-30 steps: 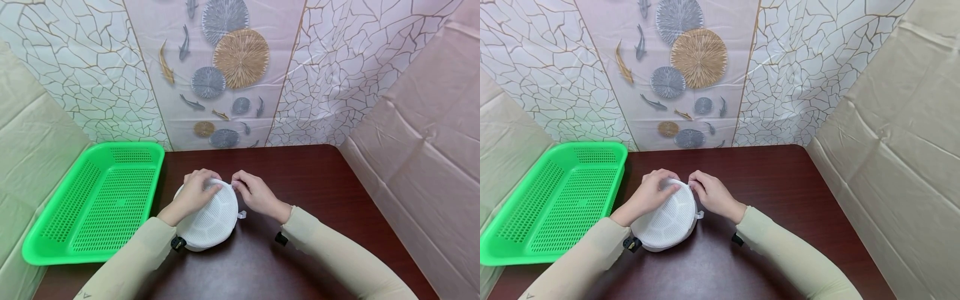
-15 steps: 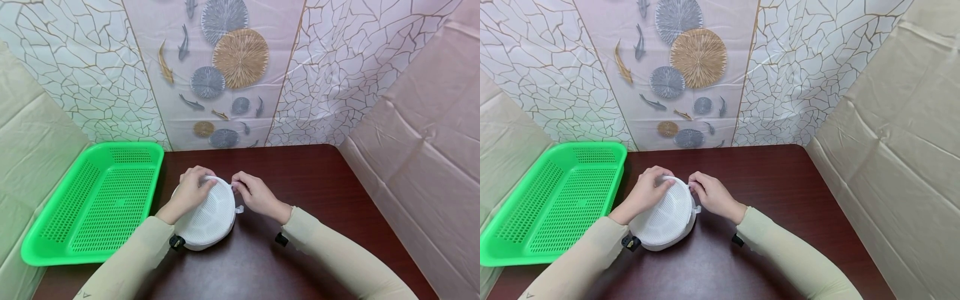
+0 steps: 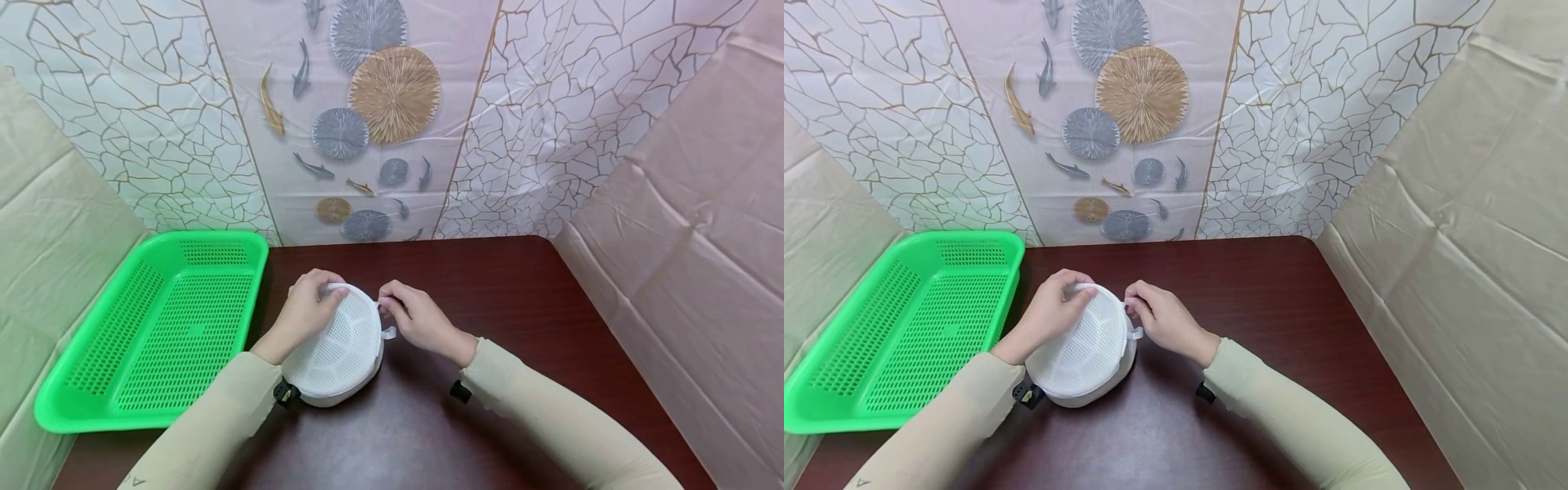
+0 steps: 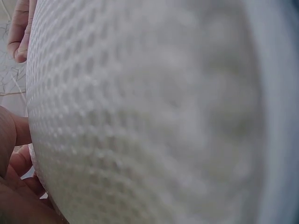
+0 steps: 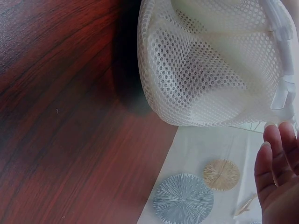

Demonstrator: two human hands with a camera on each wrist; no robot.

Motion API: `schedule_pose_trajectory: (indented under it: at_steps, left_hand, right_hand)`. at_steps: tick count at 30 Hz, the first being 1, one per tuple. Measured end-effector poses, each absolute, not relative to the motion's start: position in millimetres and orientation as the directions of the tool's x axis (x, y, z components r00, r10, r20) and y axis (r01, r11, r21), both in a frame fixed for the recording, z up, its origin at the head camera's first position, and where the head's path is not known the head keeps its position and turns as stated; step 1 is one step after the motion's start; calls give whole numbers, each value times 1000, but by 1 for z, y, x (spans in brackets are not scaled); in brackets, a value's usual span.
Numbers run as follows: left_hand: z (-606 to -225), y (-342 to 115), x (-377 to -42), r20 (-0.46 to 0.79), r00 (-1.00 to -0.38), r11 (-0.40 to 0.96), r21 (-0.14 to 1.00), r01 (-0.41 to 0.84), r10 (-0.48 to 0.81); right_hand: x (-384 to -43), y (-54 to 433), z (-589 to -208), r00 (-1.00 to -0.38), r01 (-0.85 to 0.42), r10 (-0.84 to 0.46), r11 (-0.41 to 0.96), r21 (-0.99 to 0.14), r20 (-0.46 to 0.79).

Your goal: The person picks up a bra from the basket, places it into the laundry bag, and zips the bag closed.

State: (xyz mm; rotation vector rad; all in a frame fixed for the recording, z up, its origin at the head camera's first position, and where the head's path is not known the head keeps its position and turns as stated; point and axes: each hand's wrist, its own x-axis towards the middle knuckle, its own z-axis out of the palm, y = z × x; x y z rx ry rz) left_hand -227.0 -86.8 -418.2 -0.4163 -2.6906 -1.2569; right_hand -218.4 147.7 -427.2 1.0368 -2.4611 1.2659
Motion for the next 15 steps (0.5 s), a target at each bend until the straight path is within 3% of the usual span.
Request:
schedule_pose_trajectory:
  at_steps: [15]
  left_hand:
    - [-419, -92, -228, 235, -959, 588, 758, 284, 161]
  right_hand:
    - [-217, 146, -427, -737, -660, -497, 383, -646, 459]
